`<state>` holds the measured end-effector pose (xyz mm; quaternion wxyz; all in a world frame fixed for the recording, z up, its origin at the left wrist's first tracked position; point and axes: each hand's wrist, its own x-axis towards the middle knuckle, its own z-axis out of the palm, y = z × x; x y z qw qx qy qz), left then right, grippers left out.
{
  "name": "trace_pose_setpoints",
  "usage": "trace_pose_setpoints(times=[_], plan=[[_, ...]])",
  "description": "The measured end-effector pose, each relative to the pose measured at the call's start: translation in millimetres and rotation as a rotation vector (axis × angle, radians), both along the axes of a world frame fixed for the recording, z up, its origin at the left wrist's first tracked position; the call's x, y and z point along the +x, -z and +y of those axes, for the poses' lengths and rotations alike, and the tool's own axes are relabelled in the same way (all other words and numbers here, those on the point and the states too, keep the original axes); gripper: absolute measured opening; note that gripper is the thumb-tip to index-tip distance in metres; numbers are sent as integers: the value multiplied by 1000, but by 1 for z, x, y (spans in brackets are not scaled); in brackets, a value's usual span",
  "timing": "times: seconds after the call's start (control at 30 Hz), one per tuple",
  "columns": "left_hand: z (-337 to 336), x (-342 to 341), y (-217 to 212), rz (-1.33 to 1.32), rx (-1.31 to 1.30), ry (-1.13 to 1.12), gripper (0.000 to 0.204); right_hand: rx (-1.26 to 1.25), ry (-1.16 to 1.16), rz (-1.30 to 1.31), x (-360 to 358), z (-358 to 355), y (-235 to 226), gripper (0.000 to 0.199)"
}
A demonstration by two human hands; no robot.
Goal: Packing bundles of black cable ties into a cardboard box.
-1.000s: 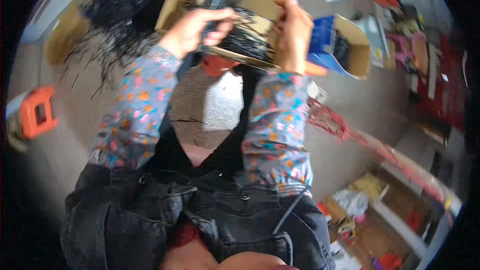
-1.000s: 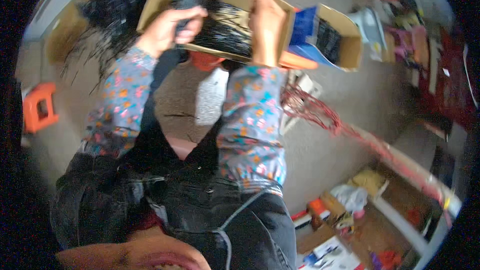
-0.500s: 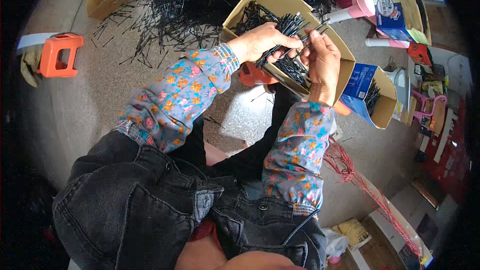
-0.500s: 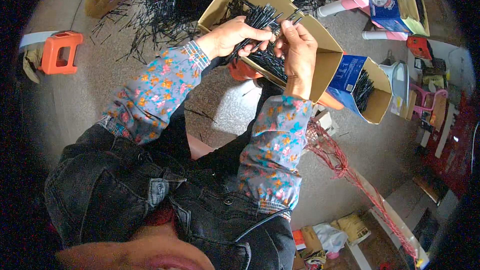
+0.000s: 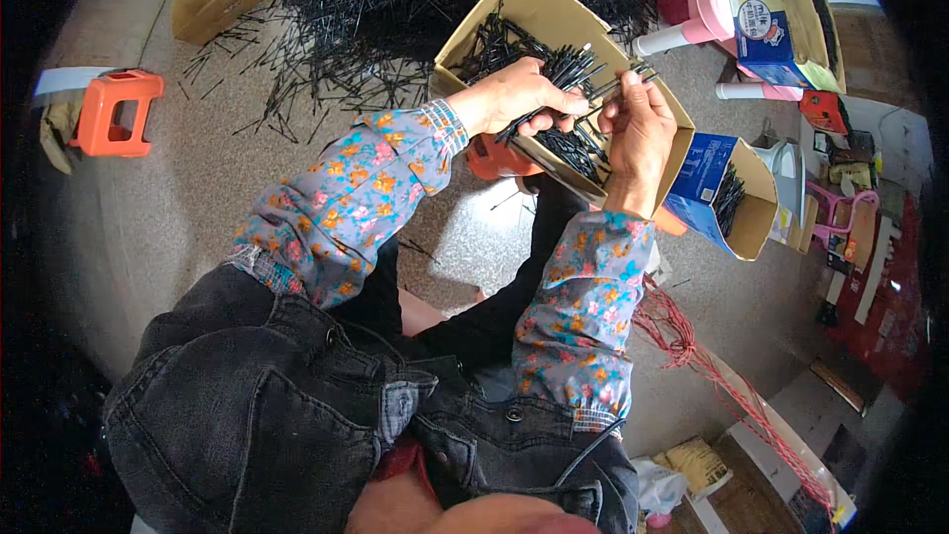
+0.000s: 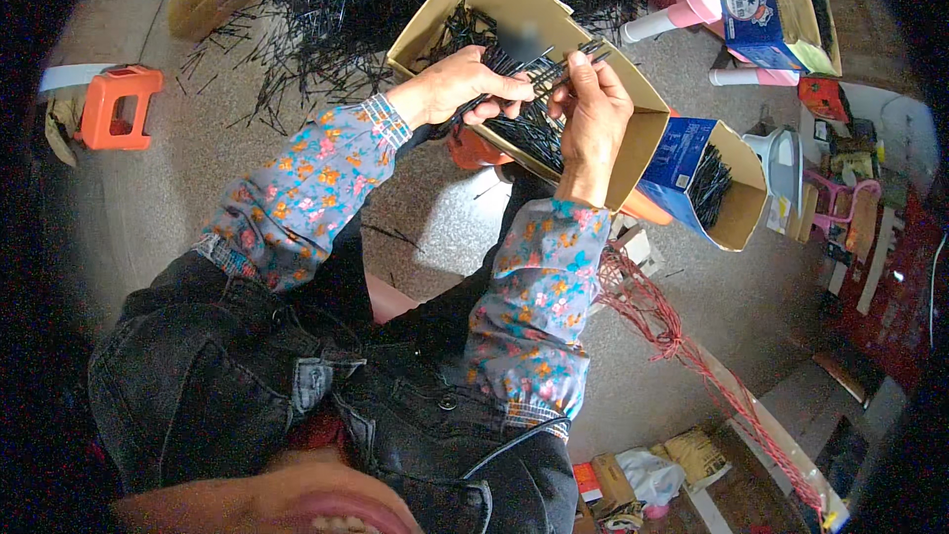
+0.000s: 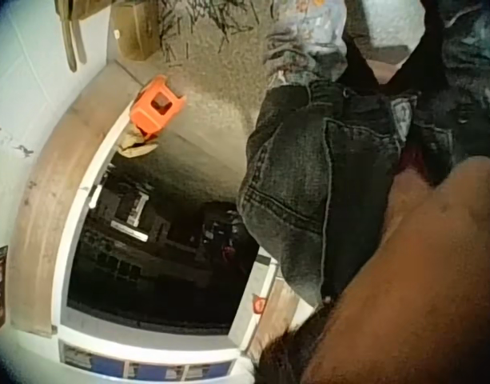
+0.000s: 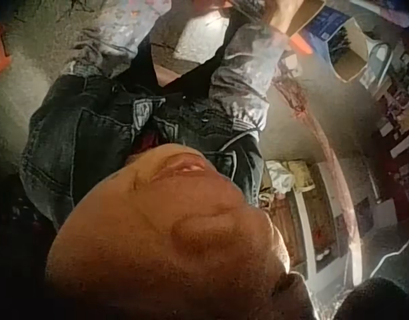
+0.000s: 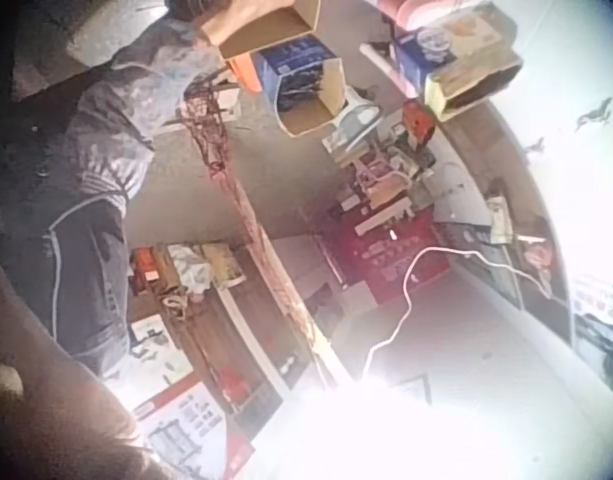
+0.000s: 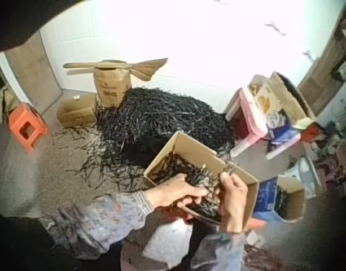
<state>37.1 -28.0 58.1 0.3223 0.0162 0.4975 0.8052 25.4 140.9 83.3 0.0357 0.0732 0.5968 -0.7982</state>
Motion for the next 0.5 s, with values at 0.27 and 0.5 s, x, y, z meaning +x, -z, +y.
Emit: trace_pose_setpoints(times=[0.27,0.5], plan=[[0,0,2,-47,-58,-93,18,64,115,-5,0,4,-1,14],[-1,-1,-3,-4,-109,-165,21,83,89,-18,-1,13,-1,15]])
